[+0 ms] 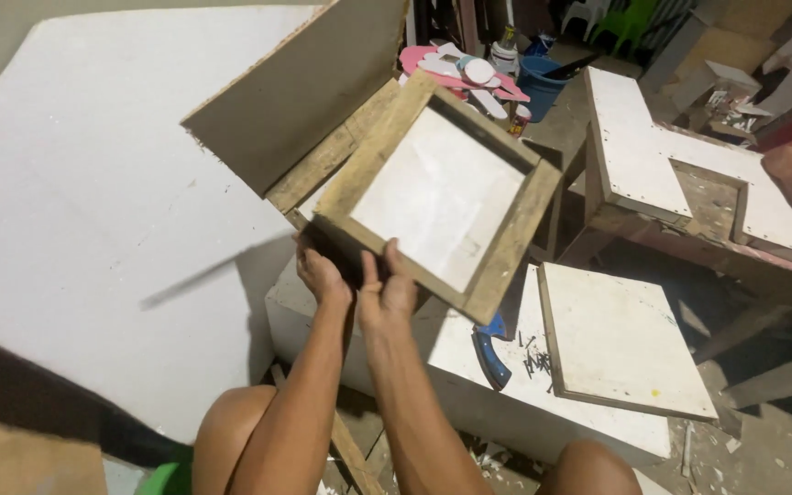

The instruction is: Assembling a wooden box by aligning panels and fastening them with a power drill and screws.

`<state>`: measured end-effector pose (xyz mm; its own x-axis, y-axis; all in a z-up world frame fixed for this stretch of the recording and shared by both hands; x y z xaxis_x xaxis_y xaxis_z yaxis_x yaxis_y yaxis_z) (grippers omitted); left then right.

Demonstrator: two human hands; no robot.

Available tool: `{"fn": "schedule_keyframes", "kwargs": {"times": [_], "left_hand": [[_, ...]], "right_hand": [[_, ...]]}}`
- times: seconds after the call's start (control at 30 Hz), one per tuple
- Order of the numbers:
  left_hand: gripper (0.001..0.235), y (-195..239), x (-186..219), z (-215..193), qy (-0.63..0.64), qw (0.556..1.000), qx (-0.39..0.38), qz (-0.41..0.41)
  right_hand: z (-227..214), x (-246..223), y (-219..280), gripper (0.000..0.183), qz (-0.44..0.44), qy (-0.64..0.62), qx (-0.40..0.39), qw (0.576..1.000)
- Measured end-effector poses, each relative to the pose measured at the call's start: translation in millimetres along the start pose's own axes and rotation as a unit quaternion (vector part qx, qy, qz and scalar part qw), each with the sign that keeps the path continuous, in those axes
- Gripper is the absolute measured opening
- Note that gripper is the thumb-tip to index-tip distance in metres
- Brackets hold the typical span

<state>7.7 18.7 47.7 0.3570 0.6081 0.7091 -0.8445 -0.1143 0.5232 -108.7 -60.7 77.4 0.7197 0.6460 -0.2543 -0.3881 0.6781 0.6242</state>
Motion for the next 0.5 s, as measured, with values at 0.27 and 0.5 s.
{"fn": "schedule_keyframes", "kwargs": {"times": [0.27,0.5], "left_hand": [[0.051,32.8,-5.8,8.6,-0.061,0.991,-0.083,0.088],[0.052,-11.8,-29.8,-11.8,0.014,0.995,0.070,-0.064]], "right_hand": [[23.9,46.2,105.0,0.096,0.170,0.407,-0.222,0.870],[-23.8,-237.7,85.3,0.039,-0.601,0.422,0.075,0.674]]}}
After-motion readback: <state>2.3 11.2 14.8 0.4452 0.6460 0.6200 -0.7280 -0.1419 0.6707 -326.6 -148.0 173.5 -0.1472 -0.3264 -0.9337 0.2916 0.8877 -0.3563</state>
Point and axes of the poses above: each hand's wrist, its own y-axis away from the middle knuckle, its own z-axis out of the palm, x = y × z, the point moved 10 cm from there along -y, towards the middle knuckle, and after that the axes turned 15 degrees about x, right-handed, at the moved point
